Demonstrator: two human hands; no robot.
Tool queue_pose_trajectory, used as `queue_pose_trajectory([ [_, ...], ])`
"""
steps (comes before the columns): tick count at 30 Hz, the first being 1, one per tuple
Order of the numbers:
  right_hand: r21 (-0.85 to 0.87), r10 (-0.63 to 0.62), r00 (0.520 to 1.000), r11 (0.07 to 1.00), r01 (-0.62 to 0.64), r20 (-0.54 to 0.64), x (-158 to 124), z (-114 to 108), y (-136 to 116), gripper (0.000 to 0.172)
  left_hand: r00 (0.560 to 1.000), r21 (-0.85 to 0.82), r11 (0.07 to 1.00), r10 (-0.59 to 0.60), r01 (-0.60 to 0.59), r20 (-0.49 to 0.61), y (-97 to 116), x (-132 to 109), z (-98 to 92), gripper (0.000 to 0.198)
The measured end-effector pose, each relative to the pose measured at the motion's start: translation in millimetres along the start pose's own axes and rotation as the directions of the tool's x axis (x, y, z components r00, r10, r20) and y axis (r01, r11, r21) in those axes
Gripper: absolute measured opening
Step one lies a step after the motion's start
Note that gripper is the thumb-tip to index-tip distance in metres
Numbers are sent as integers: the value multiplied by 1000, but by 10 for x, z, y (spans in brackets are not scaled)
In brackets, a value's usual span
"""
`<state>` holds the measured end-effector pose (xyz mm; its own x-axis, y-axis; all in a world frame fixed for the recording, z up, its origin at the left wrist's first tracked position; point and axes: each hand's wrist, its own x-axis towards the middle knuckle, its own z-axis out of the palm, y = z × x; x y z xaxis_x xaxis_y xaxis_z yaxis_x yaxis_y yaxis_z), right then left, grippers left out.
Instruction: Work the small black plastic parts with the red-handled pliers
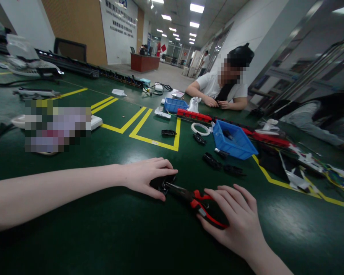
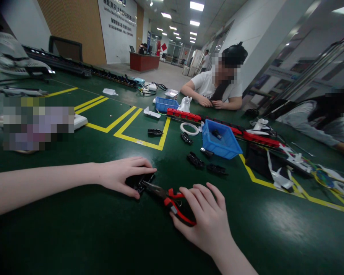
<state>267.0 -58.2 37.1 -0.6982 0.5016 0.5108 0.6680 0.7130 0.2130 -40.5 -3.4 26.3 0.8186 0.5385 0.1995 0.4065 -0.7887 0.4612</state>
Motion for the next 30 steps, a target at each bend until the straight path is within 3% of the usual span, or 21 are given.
queue_pose_trajectory([
  [5,-52,-26,1000,998,26,-2,-3,7,-3,47,1000,30,999,-13,13,15,1,4,-4,75],
  [13,0,-34,999,999,34,41,15,0,20,46,1000,24,1000,-9,9,23,15,16,-12,75],
  [19,135,49,989,989,-68,139,13,-11,-16,42,999,31,999,-15,14,33,13,17,-13,75],
  [24,205,147,953,957,-205,265,-3,-40,-50,40,1000,24,1000,8,-8,16,0,17,2,75],
  [30,172,143,961,967,-186,235,-23,0,-26,47,1000,28,1000,6,-7,26,-3,18,3,73],
])
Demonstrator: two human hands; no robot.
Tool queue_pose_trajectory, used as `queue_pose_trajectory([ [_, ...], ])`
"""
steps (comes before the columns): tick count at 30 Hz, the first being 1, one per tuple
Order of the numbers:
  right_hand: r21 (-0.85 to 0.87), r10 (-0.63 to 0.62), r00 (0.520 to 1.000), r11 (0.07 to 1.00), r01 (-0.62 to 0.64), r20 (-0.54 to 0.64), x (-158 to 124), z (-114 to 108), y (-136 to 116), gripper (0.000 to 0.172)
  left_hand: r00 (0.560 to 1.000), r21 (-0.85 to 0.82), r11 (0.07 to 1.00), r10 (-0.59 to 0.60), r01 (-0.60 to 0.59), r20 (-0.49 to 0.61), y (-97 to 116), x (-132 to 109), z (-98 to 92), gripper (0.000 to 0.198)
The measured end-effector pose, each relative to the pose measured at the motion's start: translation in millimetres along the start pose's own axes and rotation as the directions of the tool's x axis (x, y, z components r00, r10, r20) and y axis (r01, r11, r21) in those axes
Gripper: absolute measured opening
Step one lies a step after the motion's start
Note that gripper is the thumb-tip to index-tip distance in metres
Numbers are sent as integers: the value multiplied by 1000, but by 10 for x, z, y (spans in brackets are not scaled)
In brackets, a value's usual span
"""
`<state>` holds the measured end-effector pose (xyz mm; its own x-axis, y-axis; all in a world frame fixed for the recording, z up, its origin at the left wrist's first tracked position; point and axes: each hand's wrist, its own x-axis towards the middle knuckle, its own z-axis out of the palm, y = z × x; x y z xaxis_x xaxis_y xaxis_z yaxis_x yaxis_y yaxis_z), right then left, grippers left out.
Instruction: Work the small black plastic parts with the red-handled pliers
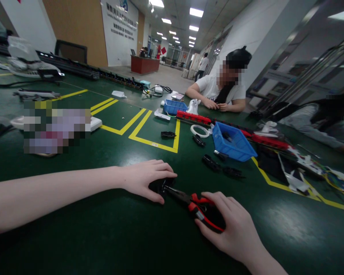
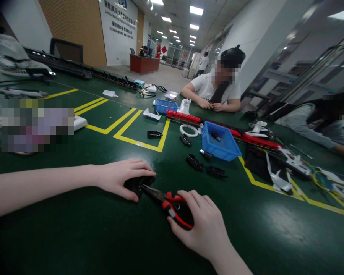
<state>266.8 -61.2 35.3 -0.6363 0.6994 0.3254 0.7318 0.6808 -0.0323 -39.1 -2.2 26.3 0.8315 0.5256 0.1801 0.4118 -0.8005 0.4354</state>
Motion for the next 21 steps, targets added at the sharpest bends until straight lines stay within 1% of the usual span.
queue_pose_trajectory([
  [7,-54,-59,991,997,52,-124,-4,8,32,50,1000,-1,1000,1,-1,5,-7,4,-1,74],
  [14,-49,-91,988,995,85,-125,12,-18,-5,47,1000,-7,1000,13,-13,-12,-7,7,4,73],
  [21,-115,-131,982,987,116,-134,9,9,-12,45,1000,40,999,7,-7,13,-5,4,-1,72],
])
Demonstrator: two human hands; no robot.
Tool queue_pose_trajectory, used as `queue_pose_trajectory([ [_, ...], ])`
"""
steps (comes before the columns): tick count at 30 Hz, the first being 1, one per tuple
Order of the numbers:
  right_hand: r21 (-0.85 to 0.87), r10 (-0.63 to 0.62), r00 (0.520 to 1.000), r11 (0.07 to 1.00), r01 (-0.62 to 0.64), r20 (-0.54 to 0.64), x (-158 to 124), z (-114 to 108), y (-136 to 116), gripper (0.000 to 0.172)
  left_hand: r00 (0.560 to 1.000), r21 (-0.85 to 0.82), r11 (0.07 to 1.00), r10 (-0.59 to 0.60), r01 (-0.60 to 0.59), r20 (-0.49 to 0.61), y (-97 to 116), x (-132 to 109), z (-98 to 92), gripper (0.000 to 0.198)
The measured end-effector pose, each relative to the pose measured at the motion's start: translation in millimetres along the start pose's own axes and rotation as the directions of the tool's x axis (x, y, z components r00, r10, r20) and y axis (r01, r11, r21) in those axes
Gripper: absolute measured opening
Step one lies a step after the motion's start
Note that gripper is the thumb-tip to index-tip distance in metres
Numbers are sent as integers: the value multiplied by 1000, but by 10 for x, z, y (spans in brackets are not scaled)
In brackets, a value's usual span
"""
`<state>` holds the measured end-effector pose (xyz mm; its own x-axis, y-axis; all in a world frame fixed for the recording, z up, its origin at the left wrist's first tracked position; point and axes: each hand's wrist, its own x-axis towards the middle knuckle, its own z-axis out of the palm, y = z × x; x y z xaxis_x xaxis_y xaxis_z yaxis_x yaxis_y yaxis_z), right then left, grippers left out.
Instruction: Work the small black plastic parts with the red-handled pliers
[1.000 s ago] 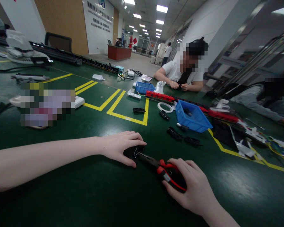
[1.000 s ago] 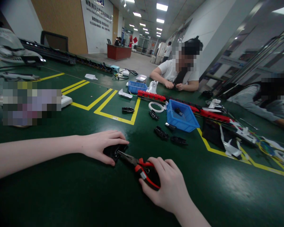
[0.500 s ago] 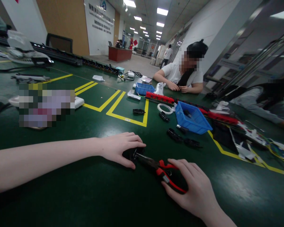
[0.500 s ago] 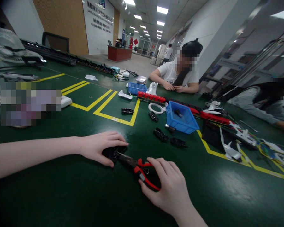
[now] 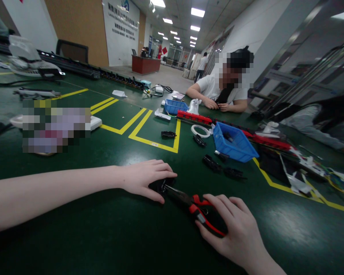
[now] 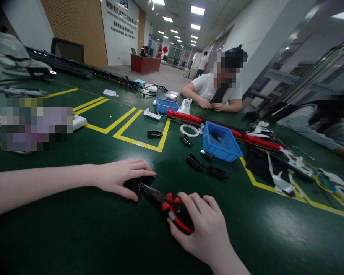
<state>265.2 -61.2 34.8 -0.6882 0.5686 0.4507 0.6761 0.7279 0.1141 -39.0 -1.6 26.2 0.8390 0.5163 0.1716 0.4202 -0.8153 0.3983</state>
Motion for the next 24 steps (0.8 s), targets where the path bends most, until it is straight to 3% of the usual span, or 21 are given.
queue_pose_trajectory([
  [8,0,-20,999,1000,20,-26,5,-13,-28,43,999,18,1000,22,-22,-38,-23,5,28,74],
  [16,26,7,1000,1000,-8,14,-16,-14,-17,47,998,199,980,13,1,-68,45,-4,43,82],
  [24,76,92,994,993,-96,50,-31,7,-53,45,999,231,973,2,7,-39,50,24,24,78],
])
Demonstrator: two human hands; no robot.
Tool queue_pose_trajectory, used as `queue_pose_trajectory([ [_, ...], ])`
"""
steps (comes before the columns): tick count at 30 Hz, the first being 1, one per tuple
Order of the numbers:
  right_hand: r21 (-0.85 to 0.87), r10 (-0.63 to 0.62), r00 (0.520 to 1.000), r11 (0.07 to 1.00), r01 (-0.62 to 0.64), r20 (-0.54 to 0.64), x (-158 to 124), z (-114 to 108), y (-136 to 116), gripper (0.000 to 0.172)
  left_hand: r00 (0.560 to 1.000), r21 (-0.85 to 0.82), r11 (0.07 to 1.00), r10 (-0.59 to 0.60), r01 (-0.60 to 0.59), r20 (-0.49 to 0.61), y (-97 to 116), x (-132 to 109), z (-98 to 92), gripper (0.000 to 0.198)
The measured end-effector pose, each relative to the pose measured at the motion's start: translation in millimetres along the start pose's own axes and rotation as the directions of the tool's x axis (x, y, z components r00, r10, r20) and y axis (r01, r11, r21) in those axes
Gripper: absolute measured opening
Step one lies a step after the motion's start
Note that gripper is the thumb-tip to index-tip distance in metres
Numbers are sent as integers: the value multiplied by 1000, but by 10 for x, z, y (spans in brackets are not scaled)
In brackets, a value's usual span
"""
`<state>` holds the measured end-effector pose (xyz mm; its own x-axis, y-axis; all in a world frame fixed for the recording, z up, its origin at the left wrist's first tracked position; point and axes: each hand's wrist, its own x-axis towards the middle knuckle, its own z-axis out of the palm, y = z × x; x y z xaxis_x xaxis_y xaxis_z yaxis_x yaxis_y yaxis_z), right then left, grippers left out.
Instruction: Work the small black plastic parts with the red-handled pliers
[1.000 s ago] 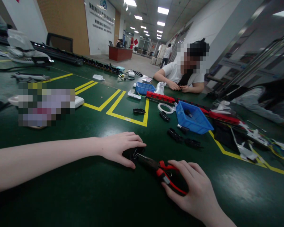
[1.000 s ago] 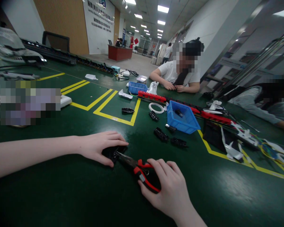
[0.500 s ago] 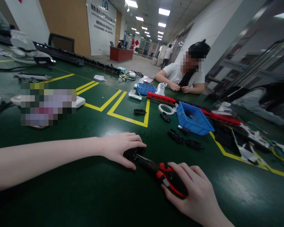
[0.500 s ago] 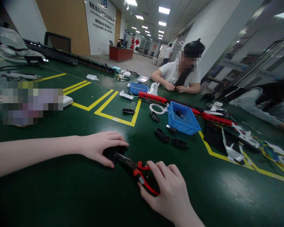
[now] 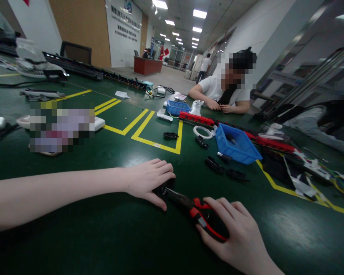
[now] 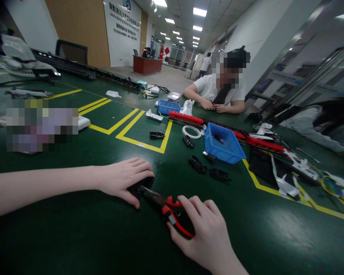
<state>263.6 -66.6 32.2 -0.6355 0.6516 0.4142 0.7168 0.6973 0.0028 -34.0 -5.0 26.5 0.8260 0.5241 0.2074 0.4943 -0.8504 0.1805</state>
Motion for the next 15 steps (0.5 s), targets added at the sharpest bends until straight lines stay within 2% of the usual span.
queue_pose_trajectory([
  [7,84,105,994,991,-108,35,-6,19,-39,43,998,-40,999,-16,14,-54,-21,-7,23,75],
  [15,60,24,1000,998,-25,16,18,18,-20,47,1000,-48,999,-6,6,-17,-23,13,21,77],
])
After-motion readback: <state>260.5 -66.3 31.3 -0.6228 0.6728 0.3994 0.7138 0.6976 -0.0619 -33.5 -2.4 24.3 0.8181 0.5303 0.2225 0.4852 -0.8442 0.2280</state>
